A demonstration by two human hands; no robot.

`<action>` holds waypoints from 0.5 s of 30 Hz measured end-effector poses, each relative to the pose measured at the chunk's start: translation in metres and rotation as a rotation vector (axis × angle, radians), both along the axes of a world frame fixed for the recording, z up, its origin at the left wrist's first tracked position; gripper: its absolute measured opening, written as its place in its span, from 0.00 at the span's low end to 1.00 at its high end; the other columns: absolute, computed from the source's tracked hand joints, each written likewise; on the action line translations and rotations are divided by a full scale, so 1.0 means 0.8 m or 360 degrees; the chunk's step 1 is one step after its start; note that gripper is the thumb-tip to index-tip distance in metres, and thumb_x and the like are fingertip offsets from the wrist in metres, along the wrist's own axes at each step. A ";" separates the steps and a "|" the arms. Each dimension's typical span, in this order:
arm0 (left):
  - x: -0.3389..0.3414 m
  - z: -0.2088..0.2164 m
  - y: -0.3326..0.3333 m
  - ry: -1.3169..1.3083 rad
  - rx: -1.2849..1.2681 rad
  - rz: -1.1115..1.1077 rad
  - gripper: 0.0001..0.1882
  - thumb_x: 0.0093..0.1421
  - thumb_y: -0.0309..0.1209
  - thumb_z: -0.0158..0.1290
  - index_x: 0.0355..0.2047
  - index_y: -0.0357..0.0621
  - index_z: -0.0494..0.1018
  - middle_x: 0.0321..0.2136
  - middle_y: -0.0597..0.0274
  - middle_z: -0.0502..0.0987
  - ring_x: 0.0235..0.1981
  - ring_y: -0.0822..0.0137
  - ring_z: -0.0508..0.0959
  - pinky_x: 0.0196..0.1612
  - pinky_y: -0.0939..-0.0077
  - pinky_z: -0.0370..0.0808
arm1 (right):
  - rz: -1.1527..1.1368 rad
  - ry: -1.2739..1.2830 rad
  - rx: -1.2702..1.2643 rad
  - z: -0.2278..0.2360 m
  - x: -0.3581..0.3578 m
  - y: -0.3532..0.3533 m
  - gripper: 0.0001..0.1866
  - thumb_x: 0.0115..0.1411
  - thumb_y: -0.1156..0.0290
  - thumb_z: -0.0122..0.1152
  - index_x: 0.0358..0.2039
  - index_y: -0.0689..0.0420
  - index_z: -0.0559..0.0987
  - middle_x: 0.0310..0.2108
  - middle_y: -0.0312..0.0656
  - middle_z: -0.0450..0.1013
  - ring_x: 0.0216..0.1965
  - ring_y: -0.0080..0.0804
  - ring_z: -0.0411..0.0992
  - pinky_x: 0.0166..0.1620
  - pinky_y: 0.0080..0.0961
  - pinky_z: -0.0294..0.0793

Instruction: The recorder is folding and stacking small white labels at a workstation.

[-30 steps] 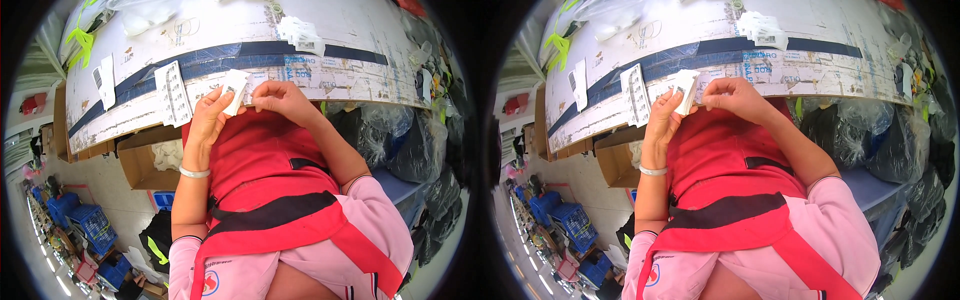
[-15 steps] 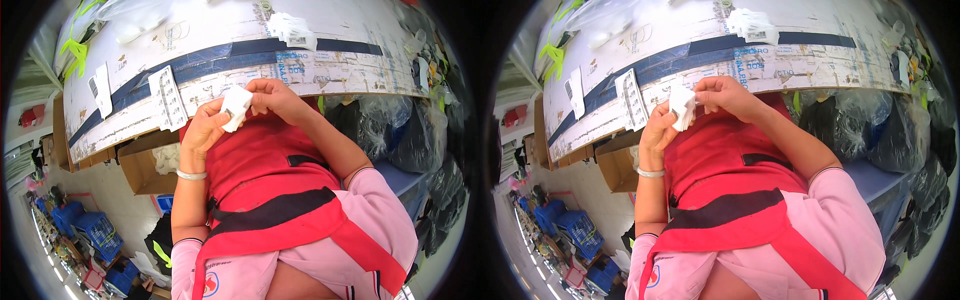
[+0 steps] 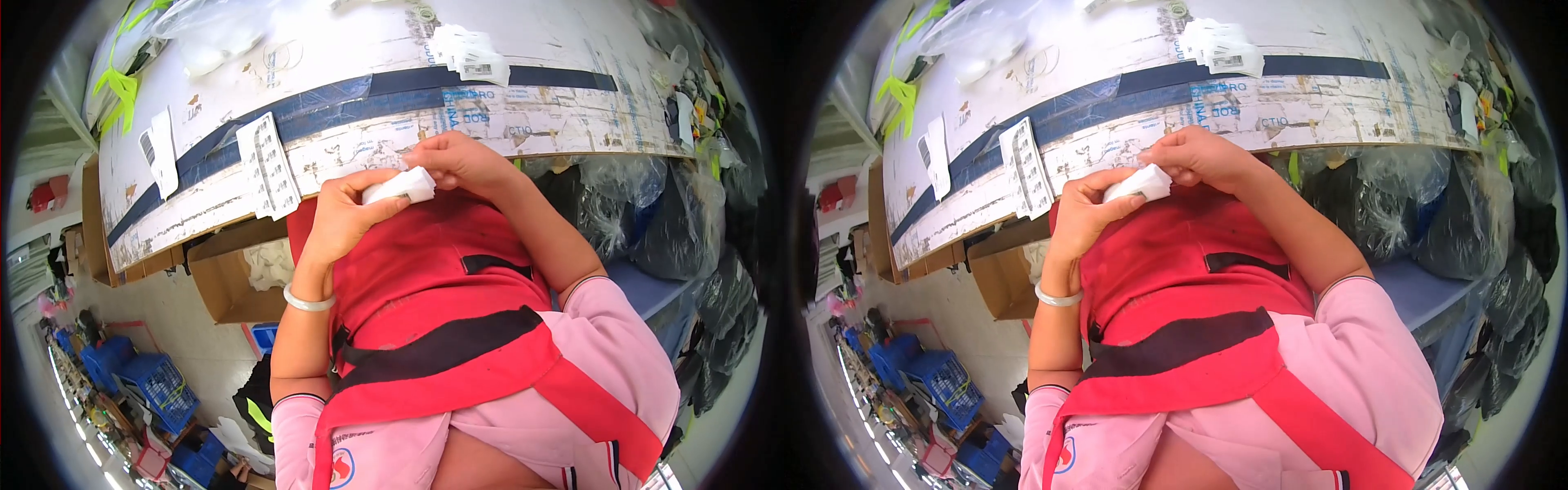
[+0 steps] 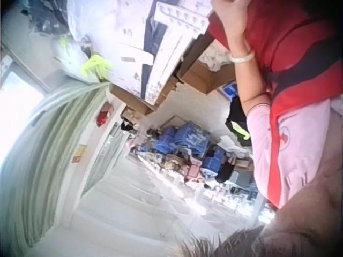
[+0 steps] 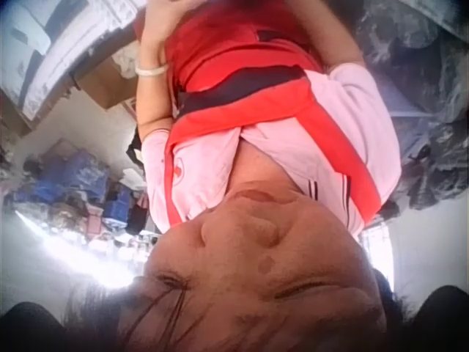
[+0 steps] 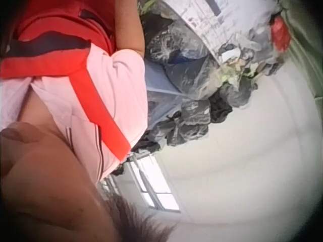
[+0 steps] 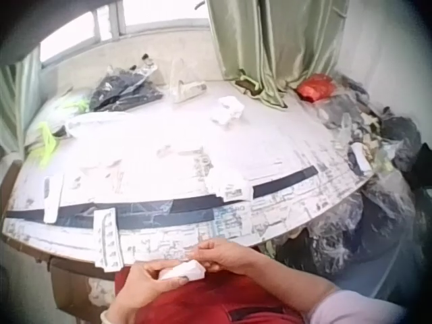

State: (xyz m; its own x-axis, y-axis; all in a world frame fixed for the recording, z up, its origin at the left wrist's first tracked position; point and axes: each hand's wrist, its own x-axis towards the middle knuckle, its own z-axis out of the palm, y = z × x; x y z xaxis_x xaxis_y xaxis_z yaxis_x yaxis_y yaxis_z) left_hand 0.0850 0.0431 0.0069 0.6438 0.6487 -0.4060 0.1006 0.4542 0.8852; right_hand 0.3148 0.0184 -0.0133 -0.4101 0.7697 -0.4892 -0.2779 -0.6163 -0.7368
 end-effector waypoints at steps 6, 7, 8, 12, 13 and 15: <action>0.009 0.008 -0.005 0.0607 0.1100 0.0161 0.18 0.51 0.25 0.63 0.44 0.36 0.77 0.36 0.57 0.80 0.34 0.71 0.78 0.38 0.79 0.74 | -0.0100 0.0196 -0.0035 0.033 -0.012 -0.024 0.18 0.64 0.67 0.54 0.52 0.59 0.75 0.22 0.31 0.69 0.19 0.13 0.64 0.18 0.08 0.56; 0.013 0.010 -0.007 0.0719 0.1316 0.0129 0.19 0.51 0.25 0.62 0.45 0.38 0.77 0.36 0.55 0.80 0.34 0.68 0.78 0.39 0.77 0.74 | -0.0105 0.0045 0.0082 0.037 -0.016 -0.027 0.17 0.64 0.67 0.53 0.52 0.59 0.75 0.22 0.31 0.69 0.20 0.13 0.65 0.18 0.08 0.56; 0.016 0.011 -0.007 0.0830 0.1532 0.0096 0.20 0.50 0.25 0.62 0.45 0.39 0.77 0.36 0.53 0.80 0.35 0.65 0.79 0.40 0.75 0.75 | -0.0110 -0.0105 0.0200 0.039 -0.019 -0.028 0.17 0.65 0.67 0.53 0.52 0.59 0.75 0.22 0.32 0.70 0.20 0.14 0.66 0.18 0.08 0.56; 0.024 -0.006 -0.008 0.0739 0.1638 0.0155 0.23 0.47 0.24 0.62 0.46 0.37 0.76 0.35 0.48 0.78 0.35 0.51 0.76 0.40 0.65 0.74 | -0.0113 -0.0551 0.0480 0.044 -0.050 -0.030 0.17 0.64 0.70 0.51 0.51 0.63 0.74 0.23 0.34 0.71 0.23 0.17 0.69 0.25 0.13 0.66; 0.025 -0.007 -0.006 0.0760 0.1523 0.0256 0.22 0.47 0.24 0.62 0.45 0.37 0.76 0.35 0.48 0.78 0.34 0.52 0.77 0.40 0.66 0.74 | -0.0066 -0.0619 0.0500 0.047 -0.061 -0.031 0.18 0.64 0.72 0.50 0.53 0.66 0.72 0.25 0.35 0.72 0.25 0.19 0.70 0.31 0.17 0.71; 0.026 -0.009 0.002 0.0779 0.1412 0.0359 0.21 0.47 0.23 0.61 0.45 0.37 0.76 0.34 0.48 0.78 0.34 0.53 0.78 0.39 0.67 0.75 | -0.0134 -0.0938 0.0865 0.041 -0.084 -0.042 0.20 0.61 0.76 0.51 0.55 0.66 0.68 0.29 0.41 0.73 0.29 0.28 0.73 0.35 0.22 0.73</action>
